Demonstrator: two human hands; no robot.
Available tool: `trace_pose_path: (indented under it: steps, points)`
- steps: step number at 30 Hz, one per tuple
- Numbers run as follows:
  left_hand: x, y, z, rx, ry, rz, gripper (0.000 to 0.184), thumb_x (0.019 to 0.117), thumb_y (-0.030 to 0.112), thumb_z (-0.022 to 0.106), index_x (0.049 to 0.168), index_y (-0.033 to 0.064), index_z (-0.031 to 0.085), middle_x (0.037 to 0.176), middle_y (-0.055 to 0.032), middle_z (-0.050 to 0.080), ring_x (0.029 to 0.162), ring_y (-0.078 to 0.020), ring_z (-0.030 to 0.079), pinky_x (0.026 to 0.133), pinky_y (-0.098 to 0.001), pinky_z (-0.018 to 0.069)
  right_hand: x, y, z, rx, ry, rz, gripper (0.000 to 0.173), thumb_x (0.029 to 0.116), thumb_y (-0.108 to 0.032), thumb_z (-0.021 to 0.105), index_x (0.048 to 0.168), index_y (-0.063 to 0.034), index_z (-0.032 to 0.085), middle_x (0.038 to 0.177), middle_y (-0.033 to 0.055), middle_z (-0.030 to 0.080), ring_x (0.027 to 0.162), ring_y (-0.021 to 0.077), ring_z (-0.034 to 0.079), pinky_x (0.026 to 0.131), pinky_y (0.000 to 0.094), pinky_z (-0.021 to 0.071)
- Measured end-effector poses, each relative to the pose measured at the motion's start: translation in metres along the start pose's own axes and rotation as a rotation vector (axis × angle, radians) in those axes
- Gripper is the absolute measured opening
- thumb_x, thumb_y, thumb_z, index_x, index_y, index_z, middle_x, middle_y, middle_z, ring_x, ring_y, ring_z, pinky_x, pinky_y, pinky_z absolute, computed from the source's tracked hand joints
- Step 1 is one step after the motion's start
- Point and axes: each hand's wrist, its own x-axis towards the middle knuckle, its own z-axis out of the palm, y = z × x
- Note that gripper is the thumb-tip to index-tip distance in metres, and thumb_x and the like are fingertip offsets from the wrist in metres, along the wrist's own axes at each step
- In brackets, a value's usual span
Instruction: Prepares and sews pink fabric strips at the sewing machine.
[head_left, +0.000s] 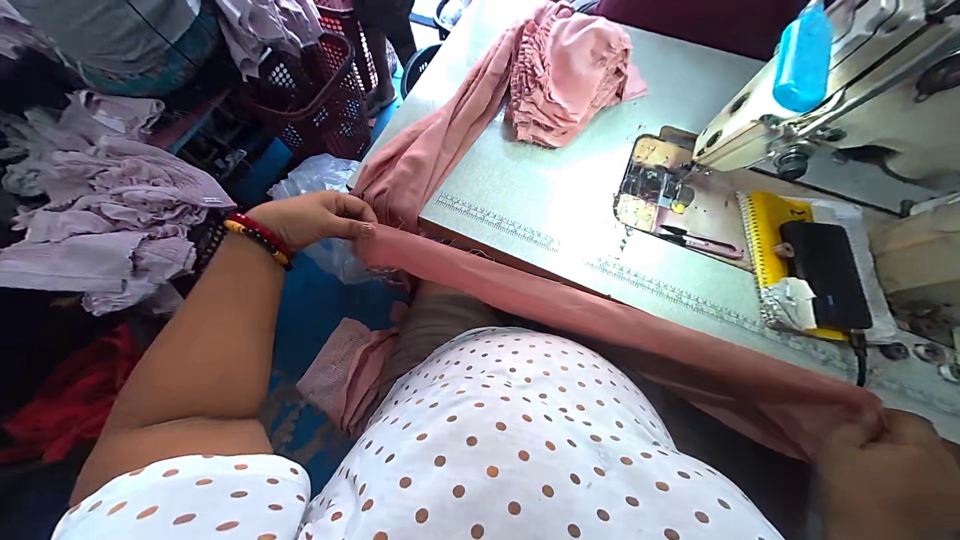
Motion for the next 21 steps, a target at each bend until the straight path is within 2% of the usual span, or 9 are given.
trace_pose_path:
  steps: [3,5,8,11,13,14,17,19,21]
  points:
    - [0.001,0.005,0.024,-0.147,0.175,0.067,0.007,0.0995,0.006,0.058,0.096,0.0095,0.063,0.084,0.0058,0.066,0.077,-0.0007,0.063,0.074,-0.02,0.0551,-0.009,-0.017,-0.012,0.231,-0.416,-0.387,0.037,0.1052,-0.018,0.051,0.118,0.015,0.063,0.11,0.0417,0.064,0.104,0.0615,0.062,0.087,0.0794,0.044]
    - [0.002,0.02,0.04,-0.171,0.223,0.097,0.006,0.0995,0.005,0.061,0.096,0.009,0.062,0.08,0.006,0.067,0.071,0.0,0.065,0.068,-0.0189,0.0568,-0.014,-0.039,-0.006,0.376,-0.645,-0.683,0.029,0.0991,-0.018,0.062,0.113,0.0049,0.072,0.105,0.027,0.071,0.098,0.0455,0.069,0.087,0.0691,0.0524]
    - [0.003,0.042,0.063,0.061,0.184,0.231,0.004,0.0951,0.006,0.067,0.099,0.0046,0.067,0.081,0.0012,0.066,0.07,-0.0039,0.062,0.067,-0.0228,0.0546,-0.019,-0.101,-0.007,0.523,-0.536,-0.981,0.03,0.0976,-0.029,0.063,0.114,-0.0064,0.074,0.108,0.0131,0.073,0.101,0.0295,0.07,0.089,0.0542,0.0574]
    - [-0.004,0.079,0.114,0.437,0.127,0.405,0.014,0.0937,0.015,0.074,0.104,0.0062,0.068,0.084,-0.0057,0.069,0.072,-0.017,0.067,0.067,-0.0407,0.0591,-0.027,-0.18,-0.018,0.679,-0.416,-1.127,0.049,0.0946,-0.035,0.068,0.135,-0.007,0.066,0.13,0.0124,0.068,0.122,0.027,0.064,0.103,0.0494,0.0521]
    - [-0.005,0.094,0.149,0.538,0.086,0.589,0.016,0.0957,0.024,0.07,0.104,0.0102,0.066,0.082,-0.0007,0.069,0.071,-0.0132,0.067,0.063,-0.0368,0.0588,-0.037,-0.222,-0.02,0.831,-0.521,-1.234,0.055,0.092,-0.032,0.073,0.139,-0.0056,0.061,0.139,0.01,0.064,0.134,0.0207,0.056,0.112,0.0433,0.0464]
    - [-0.004,0.098,0.161,0.538,0.072,0.667,0.017,0.0974,0.025,0.066,0.104,0.0094,0.066,0.08,-0.0004,0.068,0.07,-0.0127,0.067,0.062,-0.0347,0.0579,-0.04,-0.236,-0.018,0.942,-0.589,-1.267,0.047,0.0925,-0.028,0.074,0.132,-0.0039,0.065,0.131,0.0079,0.067,0.129,0.014,0.058,0.11,0.0358,0.0482]
    - [0.001,0.098,0.169,0.465,0.118,0.749,0.02,0.1026,0.028,0.058,0.103,0.0082,0.063,0.072,0.0012,0.061,0.063,-0.0097,0.061,0.058,-0.0279,0.0527,-0.04,-0.253,-0.013,1.171,-0.757,-1.22,0.02,0.0973,-0.017,0.07,0.106,0.0003,0.068,0.094,0.0007,0.071,0.089,-0.0009,0.066,0.083,0.0184,0.0572]
    - [0.004,0.087,0.159,0.399,0.23,0.698,0.025,0.103,0.03,0.058,0.108,0.007,0.066,0.073,0.0012,0.061,0.063,-0.0088,0.059,0.059,-0.0277,0.0531,-0.035,-0.25,-0.01,1.175,-0.758,-1.189,0.018,0.0987,-0.017,0.067,0.1,0.0007,0.071,0.092,0.001,0.072,0.086,-0.0011,0.066,0.081,0.0173,0.0571]
    - [0.013,0.068,0.137,0.437,0.453,0.593,0.026,0.1039,0.027,0.057,0.105,0.0064,0.072,0.084,-0.0046,0.069,0.075,-0.0156,0.067,0.07,-0.0365,0.0575,-0.033,-0.243,-0.005,1.188,-0.74,-1.194,0.018,0.0999,-0.015,0.065,0.102,0.0009,0.071,0.097,0.0024,0.072,0.091,0.0003,0.067,0.085,0.0189,0.0575]
